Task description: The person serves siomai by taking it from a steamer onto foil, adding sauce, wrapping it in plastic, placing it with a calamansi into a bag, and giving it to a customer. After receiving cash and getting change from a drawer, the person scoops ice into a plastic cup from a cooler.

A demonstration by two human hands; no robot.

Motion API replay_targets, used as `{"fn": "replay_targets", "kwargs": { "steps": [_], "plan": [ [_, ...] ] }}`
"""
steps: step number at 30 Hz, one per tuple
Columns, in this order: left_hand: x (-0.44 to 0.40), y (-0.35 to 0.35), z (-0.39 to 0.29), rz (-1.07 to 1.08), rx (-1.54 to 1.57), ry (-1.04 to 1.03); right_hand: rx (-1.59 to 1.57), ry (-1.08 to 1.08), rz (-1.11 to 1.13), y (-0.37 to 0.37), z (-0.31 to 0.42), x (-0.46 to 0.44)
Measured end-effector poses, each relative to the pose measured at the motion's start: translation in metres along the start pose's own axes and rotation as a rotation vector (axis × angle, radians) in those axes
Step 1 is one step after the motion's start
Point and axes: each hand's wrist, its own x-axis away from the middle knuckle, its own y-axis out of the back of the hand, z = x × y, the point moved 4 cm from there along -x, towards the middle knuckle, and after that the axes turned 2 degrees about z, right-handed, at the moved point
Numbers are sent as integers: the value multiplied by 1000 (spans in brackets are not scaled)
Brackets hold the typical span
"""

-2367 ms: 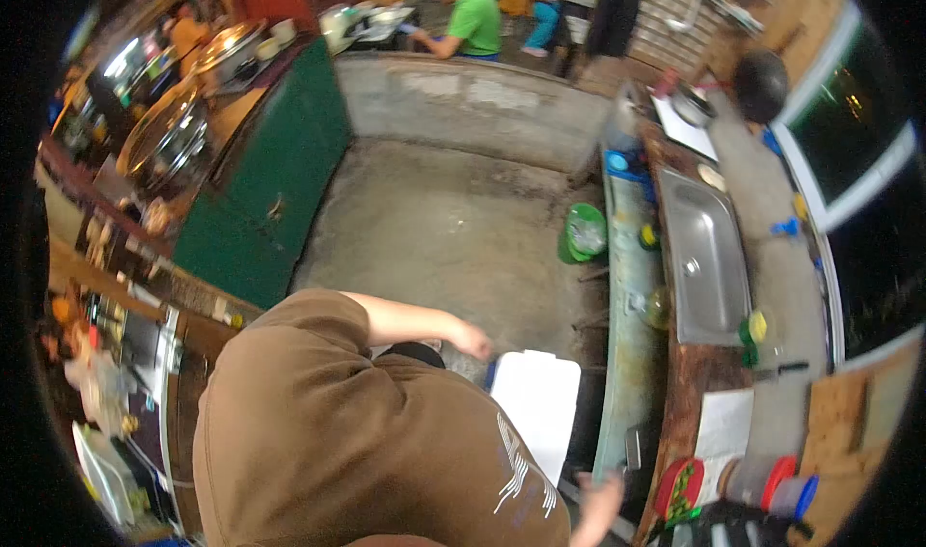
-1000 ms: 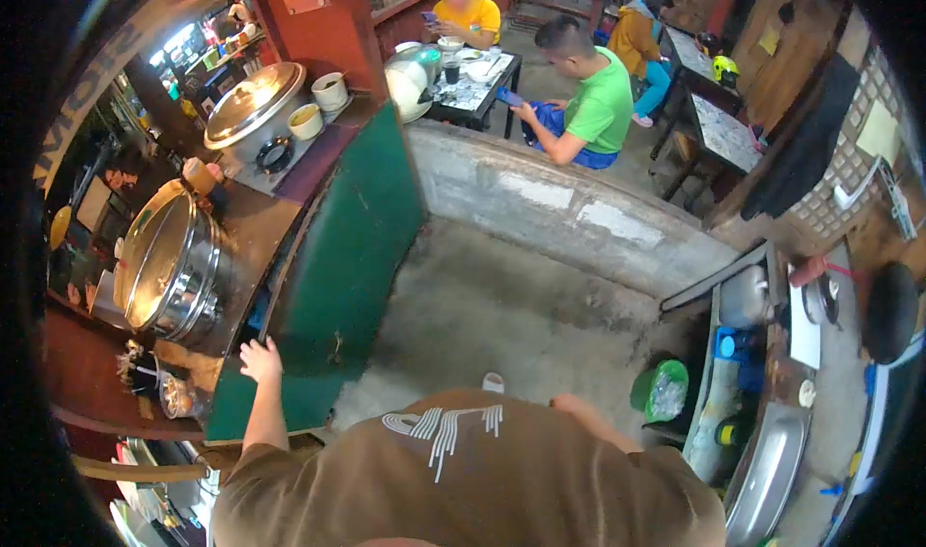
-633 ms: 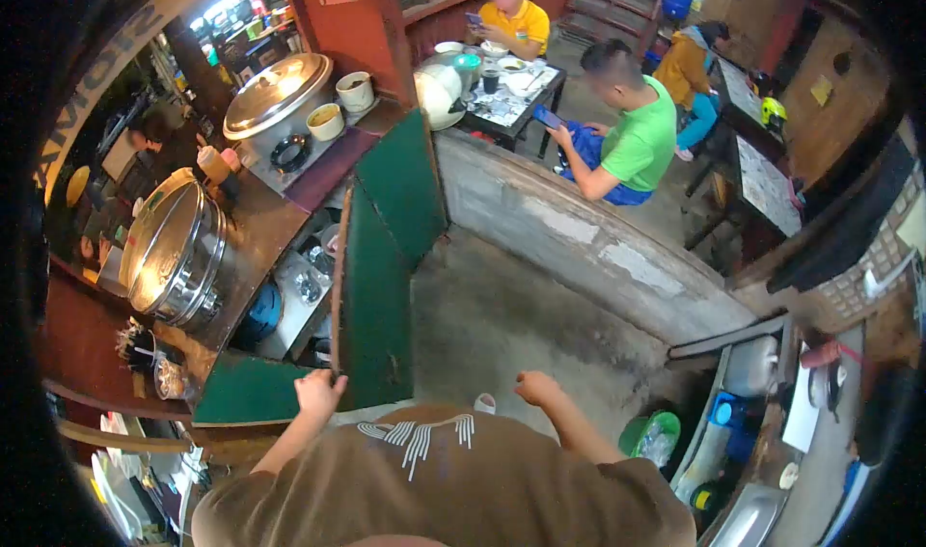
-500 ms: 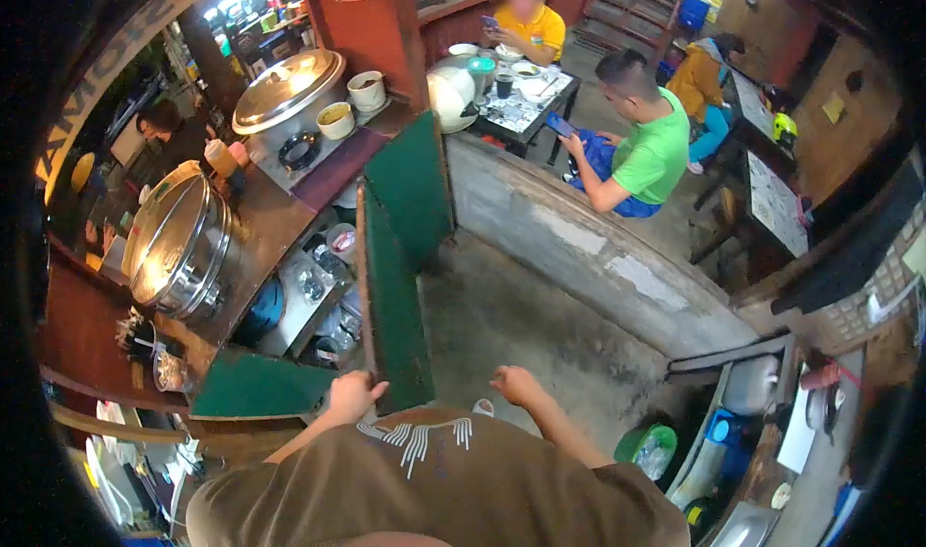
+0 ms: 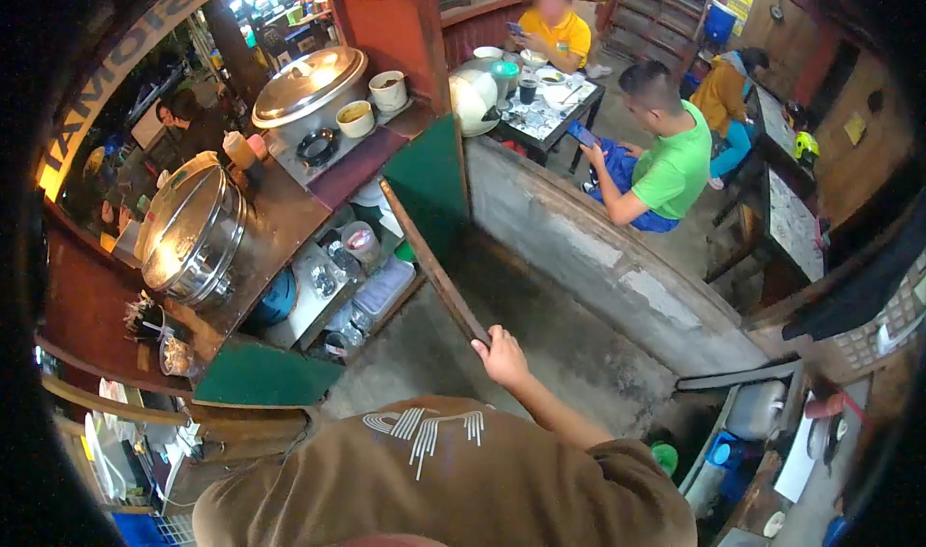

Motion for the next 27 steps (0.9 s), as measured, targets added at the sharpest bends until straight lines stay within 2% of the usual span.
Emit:
{"fn": "replay_targets", "kwargs": {
  "steps": [3, 5, 6, 8, 10, 11, 12, 13, 14, 15, 18, 22, 25, 27],
  "plan": [
    [18, -30, 68, 194, 52, 172, 137, -52, -11, 22, -1, -8],
    [27, -47, 89, 281, 121, 215, 181, 53, -62, 27, -12, -19],
    [22, -53, 94, 358, 232, 263, 189, 44, -64, 37, -4, -23],
    [11, -65, 88, 572, 686, 480, 202, 83, -104, 50, -6, -29],
    [-37, -60, 72, 646, 950, 529, 209, 1, -62, 53, -11, -38],
    [-75, -46, 62, 597, 915, 450, 198, -17, -52, 51, -17, -42],
    [-118, -5, 37, 348, 521, 211, 186, -46, -42, 48, -28, -42],
    [-155, 40, 9, 55, 49, 101, 227, -13, -48, 54, -27, -47],
    [-147, 108, -59, -196, -125, -152, 261, 19, -45, 56, -25, -51],
    [-163, 151, -102, -231, 86, -30, 242, -34, -39, 54, -29, -54],
    [-258, 189, -165, -212, -77, -58, 352, -49, -33, 55, -35, -63],
    [-380, 167, -176, -186, -123, 11, 428, -128, 7, 57, -44, -71],
    [-416, 171, -185, -241, -155, 96, 461, -146, 21, 57, -55, -72],
    [-432, 168, -184, -120, -273, 35, 483, -157, 11, 55, -58, -72]
  ]
}}
